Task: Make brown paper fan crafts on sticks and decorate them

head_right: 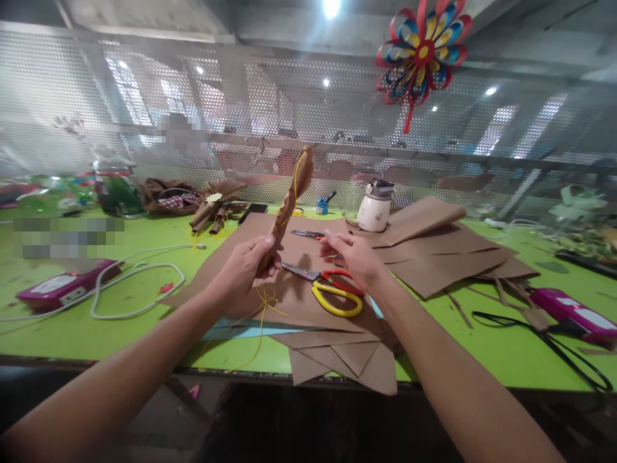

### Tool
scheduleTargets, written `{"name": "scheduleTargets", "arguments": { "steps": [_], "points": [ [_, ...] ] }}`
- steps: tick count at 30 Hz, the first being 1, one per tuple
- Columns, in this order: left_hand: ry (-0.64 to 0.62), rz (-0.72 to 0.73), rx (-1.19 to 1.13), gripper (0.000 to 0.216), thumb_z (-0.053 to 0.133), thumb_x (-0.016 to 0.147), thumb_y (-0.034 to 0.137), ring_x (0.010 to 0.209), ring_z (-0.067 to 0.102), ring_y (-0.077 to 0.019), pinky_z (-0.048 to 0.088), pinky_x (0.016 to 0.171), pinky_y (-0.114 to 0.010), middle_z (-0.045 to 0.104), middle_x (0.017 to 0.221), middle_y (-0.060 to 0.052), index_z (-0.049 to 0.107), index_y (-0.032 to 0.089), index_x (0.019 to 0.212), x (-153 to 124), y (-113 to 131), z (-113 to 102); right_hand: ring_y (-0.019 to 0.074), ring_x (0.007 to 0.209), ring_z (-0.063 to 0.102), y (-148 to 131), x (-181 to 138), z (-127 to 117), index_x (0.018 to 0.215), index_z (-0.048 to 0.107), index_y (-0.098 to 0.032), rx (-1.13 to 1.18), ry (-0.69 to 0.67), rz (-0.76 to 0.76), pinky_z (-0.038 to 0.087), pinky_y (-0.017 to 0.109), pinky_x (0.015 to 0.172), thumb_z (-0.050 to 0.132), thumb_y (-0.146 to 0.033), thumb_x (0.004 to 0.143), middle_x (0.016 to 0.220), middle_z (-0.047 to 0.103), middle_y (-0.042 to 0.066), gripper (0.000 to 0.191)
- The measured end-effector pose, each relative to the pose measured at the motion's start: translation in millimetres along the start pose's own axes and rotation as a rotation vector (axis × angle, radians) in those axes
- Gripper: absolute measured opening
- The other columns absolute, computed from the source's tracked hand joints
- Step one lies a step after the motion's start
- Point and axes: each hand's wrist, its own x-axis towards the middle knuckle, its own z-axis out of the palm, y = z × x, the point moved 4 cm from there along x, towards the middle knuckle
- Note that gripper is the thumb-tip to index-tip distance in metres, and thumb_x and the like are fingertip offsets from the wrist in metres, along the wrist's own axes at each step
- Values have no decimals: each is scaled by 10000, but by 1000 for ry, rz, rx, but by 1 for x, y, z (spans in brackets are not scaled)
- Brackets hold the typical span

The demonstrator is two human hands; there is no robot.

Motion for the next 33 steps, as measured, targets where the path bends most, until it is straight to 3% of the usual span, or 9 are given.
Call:
{"name": "scheduleTargets", "arguments": {
  "steps": [4,7,10,13,17,20,24,28,33],
  "points": [
    [-8,5,-1,314,476,819,445,432,452,-68,324,409,-176,541,554,7,541,138,818,-1,2,1,130,649,574,7,7,-11,733,640,-139,-220,66,-36,481,283,650,640,-537,679,697,618,40,402],
    [3,-7,-12,316,484,810,451,425,450,-70,319,403,-176,540,547,12,538,140,812,-2,1,2,131,597,551,10,12,-19,713,647,-137,-538,64,-110,454,271,589,605,-531,705,656,612,33,396],
    [-3,-19,-22,315,486,807,452,428,458,-70,320,406,-174,546,555,11,536,141,810,-1,-3,1,136,563,531,7,13,-24,698,664,-144,-886,78,-185,396,259,537,567,-472,743,630,630,37,345],
    [-24,-16,-19,326,483,810,460,433,468,-71,330,413,-176,549,561,9,534,138,812,1,-6,-1,132,491,477,-4,7,-22,570,636,-154,-1075,149,-199,310,254,466,553,-453,746,521,587,28,357],
    [-23,-8,-16,331,485,808,461,417,458,-67,320,400,-177,543,553,8,525,133,791,-1,-6,-1,109,384,372,-21,-8,-15,398,496,-178,-980,283,-180,230,265,409,570,-500,719,364,425,-5,460],
    [-3,-1,-22,323,480,810,450,406,451,-61,309,396,-172,540,542,10,523,131,788,-1,-7,-1,124,429,431,-23,-14,-5,474,549,-176,-854,281,-266,293,264,430,593,-469,710,430,492,4,378],
    [-30,18,1,349,471,811,476,407,453,-62,316,400,-175,544,547,11,521,131,793,-1,-8,1,160,582,536,-13,-16,12,752,662,-160,-788,146,-391,415,283,540,587,-388,736,683,645,51,241],
    [-37,56,41,344,453,819,472,399,436,-65,327,397,-181,520,524,19,490,142,728,-3,-8,4,168,620,553,-9,-21,29,747,659,-166,-775,8,-436,435,295,591,553,-381,780,716,652,57,242],
    [-11,116,171,365,415,837,448,397,424,-65,320,410,-186,499,485,20,479,150,635,-7,-5,8,178,627,559,-1,-26,41,783,681,-188,-718,-88,-355,429,296,589,560,-420,779,720,661,45,261]
  ]
}}
